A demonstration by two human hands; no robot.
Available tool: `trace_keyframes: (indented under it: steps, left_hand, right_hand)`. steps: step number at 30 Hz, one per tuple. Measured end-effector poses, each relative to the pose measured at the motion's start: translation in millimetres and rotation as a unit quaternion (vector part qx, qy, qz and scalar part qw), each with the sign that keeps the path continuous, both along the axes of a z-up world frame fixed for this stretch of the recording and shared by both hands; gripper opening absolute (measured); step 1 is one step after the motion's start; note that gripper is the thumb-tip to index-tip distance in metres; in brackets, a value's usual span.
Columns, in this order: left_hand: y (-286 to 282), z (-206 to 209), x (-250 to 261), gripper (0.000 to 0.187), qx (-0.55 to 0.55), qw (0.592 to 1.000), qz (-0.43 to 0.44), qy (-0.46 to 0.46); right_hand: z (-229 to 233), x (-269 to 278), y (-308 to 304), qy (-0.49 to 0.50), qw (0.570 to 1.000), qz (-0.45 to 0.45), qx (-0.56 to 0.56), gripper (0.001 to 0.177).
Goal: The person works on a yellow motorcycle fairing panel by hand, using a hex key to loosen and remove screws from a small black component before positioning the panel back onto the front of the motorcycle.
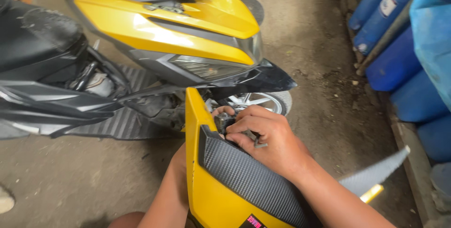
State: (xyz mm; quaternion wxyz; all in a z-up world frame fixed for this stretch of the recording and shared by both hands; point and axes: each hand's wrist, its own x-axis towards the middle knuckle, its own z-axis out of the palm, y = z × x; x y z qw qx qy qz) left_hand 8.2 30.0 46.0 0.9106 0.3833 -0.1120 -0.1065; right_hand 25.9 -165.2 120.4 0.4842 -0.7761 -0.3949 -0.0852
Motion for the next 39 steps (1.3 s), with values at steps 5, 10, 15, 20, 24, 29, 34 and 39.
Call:
trace_keyframes:
  steps: [5, 10, 15, 20, 24, 29, 34, 39]
  left_hand:
    - [-2.7, 7.8, -0.5, 0.060, -0.057, 0.997, -0.037, -0.021]
    - [-4.4, -0.1, 2.5, 0.061, -0.049, 0.997, -0.053, -0.027]
    - [-12.9, -1.8, -5.6, 0.056, -0.119, 0.984, -0.132, -0.006]
    - [-17.6, 2.0, 2.1, 0.045, -0.140, 0.978, -0.150, -0.037]
    - [-23.2, 8.6, 0.0, 0.047, -0.052, 0.994, -0.059, -0.079]
    - [-20.6, 7.6, -7.7, 0.054, -0.052, 0.992, -0.055, -0.099]
    - [-17.1, -2.3, -12.2, 0.063, -0.086, 0.992, -0.066, -0.063]
    - [-9.8, -12.6, -11.6, 0.060, -0.085, 0.992, -0.064, -0.070]
  right_hand:
    - [0.7, -16.5, -3.9, -0.043, 0.999, -0.030, -0.003, 0.016]
    - [-8.6, -16.0, -10.6, -0.056, 0.997, -0.045, 0.017, 0.014]
    - [-10.4, -22.2, -17.8, -0.104, 0.992, -0.053, 0.052, 0.016]
    - [2.8, -34.0, -22.1, -0.119, 0.990, -0.066, 0.044, 0.016]
    - [8.4, -37.7, -20.6, -0.172, 0.980, -0.099, 0.022, 0.021]
    - [8.2, -32.8, -18.2, -0.172, 0.982, -0.076, 0.009, 0.015]
    - [12.3, -23.2, -17.5, -0.245, 0.969, -0.022, -0.009, 0.014]
    - [5.6, -20.8, -12.2, -0.163, 0.986, 0.020, 0.015, 0.015]
